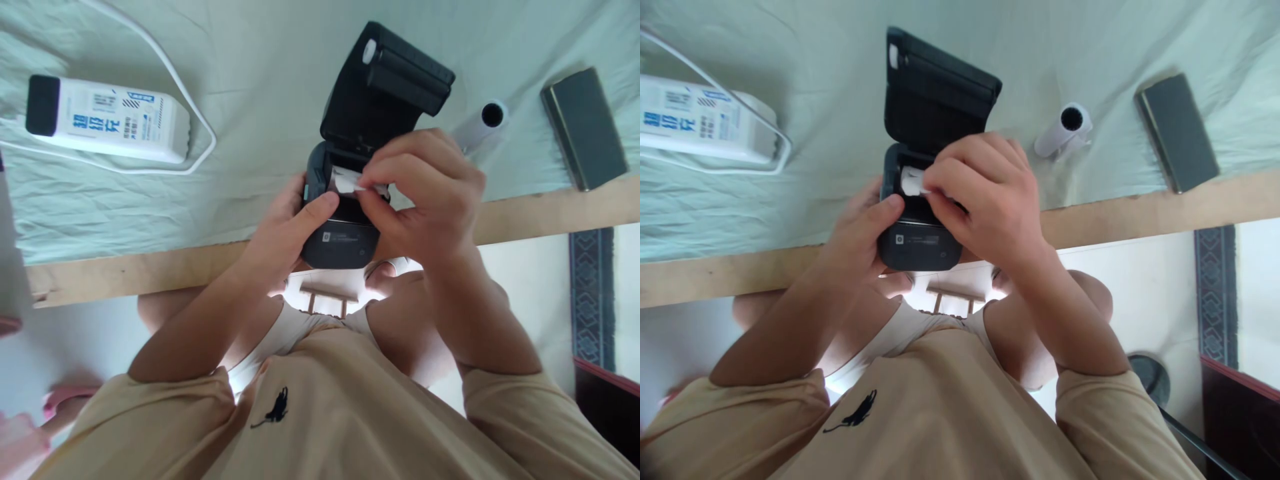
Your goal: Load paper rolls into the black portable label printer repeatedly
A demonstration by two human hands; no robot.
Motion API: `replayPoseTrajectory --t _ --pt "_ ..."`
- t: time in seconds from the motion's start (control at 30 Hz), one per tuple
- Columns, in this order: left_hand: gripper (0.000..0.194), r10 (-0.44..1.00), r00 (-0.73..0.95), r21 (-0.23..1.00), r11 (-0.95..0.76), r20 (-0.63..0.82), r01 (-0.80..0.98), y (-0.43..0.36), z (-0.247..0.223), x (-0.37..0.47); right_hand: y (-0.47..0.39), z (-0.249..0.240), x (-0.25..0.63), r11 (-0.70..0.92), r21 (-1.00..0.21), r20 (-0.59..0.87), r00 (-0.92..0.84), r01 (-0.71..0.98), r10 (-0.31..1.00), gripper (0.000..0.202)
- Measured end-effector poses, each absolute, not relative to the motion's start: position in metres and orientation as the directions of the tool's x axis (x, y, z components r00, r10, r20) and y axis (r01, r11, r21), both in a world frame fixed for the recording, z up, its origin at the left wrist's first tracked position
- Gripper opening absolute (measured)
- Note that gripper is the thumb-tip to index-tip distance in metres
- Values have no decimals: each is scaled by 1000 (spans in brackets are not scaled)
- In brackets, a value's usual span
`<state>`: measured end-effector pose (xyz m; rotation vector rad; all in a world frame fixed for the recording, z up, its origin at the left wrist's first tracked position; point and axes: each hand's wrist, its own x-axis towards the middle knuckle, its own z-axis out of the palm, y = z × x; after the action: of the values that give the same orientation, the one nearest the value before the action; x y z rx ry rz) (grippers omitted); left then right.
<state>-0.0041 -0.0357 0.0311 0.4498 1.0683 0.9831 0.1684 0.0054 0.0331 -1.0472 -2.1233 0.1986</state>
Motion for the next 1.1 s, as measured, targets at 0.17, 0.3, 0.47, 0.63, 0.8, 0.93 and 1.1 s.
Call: replayPoseTrajectory --t 0.17,0.3,0.47,0.63,0.8,0.93,1.1 --pt "17 871 187 711 480 -454 -514 -35 28 -6 -9 36 172 761 -349 675 -417 547 609 16" --pt "30 911 248 763 411 -329 -499 -36 16 -11 -15 27 172 792 -320 687 -449 519 572 14" --pt "52 953 206 848 292 -220 -443 -38 8 -13 -16 21 176 817 -373 637 -518 441 570 9" --pt "65 938 100 875 346 -332 -338 -37 19 -6 -4 17 185 702 -484 741 -182 521 646 10" --pt "69 927 123 873 376 -356 -311 -37 25 -7 13 7 193 559 -613 591 -146 558 793 56" --pt "65 937 110 883 350 -333 -312 -38 22 -9 13 7 193 588 -706 579 -156 395 800 52" --pt "71 928 114 875 371 -354 -311 -37 21 -9 9 7 191 620 -721 602 -164 308 781 37"
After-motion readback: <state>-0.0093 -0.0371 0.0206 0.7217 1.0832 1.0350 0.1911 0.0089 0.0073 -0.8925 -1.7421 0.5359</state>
